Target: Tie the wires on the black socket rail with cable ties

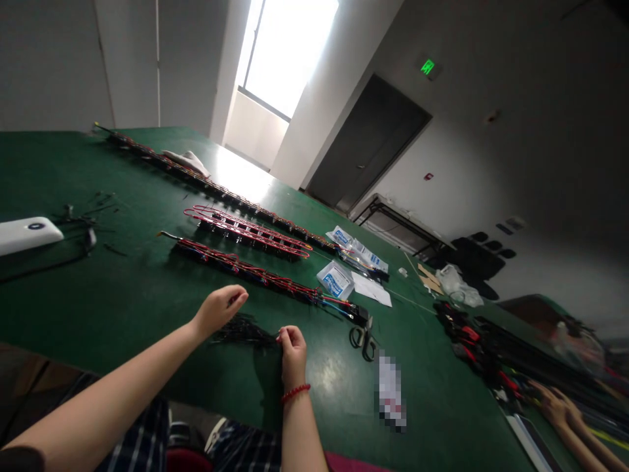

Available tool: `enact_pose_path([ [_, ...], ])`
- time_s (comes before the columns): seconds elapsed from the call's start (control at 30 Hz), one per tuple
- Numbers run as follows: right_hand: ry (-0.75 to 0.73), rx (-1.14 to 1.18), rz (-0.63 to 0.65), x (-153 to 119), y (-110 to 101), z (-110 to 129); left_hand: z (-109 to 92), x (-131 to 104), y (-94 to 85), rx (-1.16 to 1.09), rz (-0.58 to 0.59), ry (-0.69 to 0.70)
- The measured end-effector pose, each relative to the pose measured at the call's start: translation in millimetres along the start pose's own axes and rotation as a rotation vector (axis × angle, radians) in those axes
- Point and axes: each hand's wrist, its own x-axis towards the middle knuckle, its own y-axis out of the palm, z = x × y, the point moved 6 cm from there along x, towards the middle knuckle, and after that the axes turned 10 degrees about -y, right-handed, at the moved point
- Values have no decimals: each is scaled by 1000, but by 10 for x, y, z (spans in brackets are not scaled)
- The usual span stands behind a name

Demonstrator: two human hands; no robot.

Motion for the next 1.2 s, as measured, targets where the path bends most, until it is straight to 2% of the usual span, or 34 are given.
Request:
enact_pose_path([
  [0.1,7,0,-3,0,19,35,86,416,-174,271,-165,128],
  [0.23,11,4,-8,3,36,66,297,689,-139,496,-190,147],
  [0.43,29,5,4,2,61,37,495,670,24,649,-113,166],
  [0.87,41,96,-51,27,42,62,522,697,65,687,-93,179],
  [1.2,56,82,-36,46,66,139,560,710,189,740,58,198],
])
